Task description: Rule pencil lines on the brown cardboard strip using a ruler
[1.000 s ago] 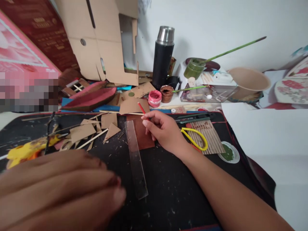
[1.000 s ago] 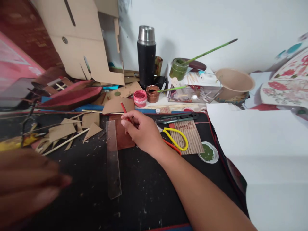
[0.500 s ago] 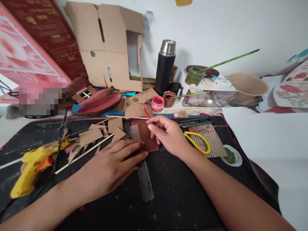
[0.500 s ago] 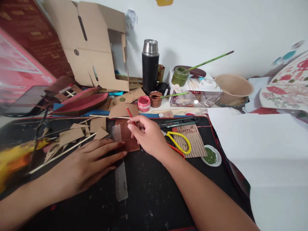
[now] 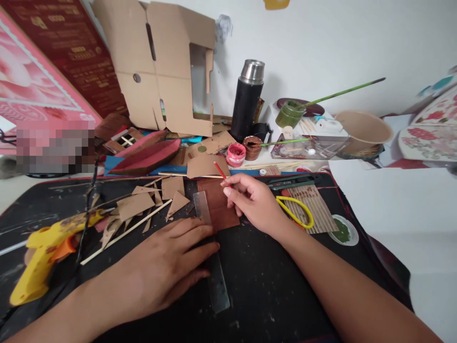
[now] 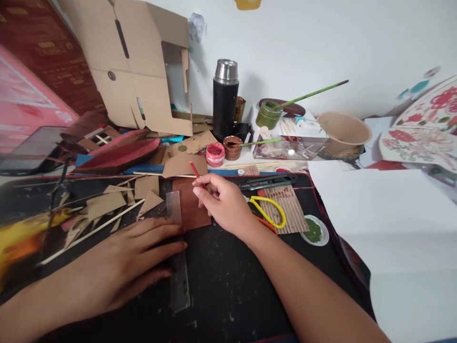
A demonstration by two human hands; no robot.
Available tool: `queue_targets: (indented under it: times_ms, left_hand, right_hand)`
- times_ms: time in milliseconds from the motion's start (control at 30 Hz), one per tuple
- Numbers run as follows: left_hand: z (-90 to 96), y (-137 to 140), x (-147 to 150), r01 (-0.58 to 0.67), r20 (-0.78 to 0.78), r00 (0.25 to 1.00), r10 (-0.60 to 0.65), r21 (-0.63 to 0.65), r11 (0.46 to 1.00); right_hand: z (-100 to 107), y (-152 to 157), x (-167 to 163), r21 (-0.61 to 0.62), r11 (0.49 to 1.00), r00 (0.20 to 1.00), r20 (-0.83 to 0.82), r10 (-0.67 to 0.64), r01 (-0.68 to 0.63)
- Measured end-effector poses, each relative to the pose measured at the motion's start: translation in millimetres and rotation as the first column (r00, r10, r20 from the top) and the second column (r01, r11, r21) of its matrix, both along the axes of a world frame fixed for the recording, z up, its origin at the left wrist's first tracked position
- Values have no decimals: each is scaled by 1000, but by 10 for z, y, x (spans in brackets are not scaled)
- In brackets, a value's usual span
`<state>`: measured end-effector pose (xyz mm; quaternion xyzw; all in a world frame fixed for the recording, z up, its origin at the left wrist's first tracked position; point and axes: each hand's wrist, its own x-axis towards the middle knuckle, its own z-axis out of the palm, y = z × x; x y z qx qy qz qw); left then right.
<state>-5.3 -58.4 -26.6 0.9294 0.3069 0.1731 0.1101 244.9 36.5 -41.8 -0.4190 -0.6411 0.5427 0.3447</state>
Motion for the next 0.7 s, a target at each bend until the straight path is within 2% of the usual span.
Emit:
queue_targets:
  times_ms: [133,333,500,700]
  left_hand:
    - [16,-32,-13,-3,3,1000,3,-36,999]
    - [24,5,-16,51,-39,998,-52,-17,999]
    - [15,25,18,56,-4,998,-56,-6,998]
    - [45,-51,-20,80,52,995,-90,170,982]
  right_hand:
    - [12,-11,-2,12,1000,1000,22,-4,4]
    - [8,-21,-7,38,999,998,55,-4,2]
    - [4,-27,-13,61,998,995,98,-8,2]
    - [-17,-26,-8,100,995,991,132,-17,3]
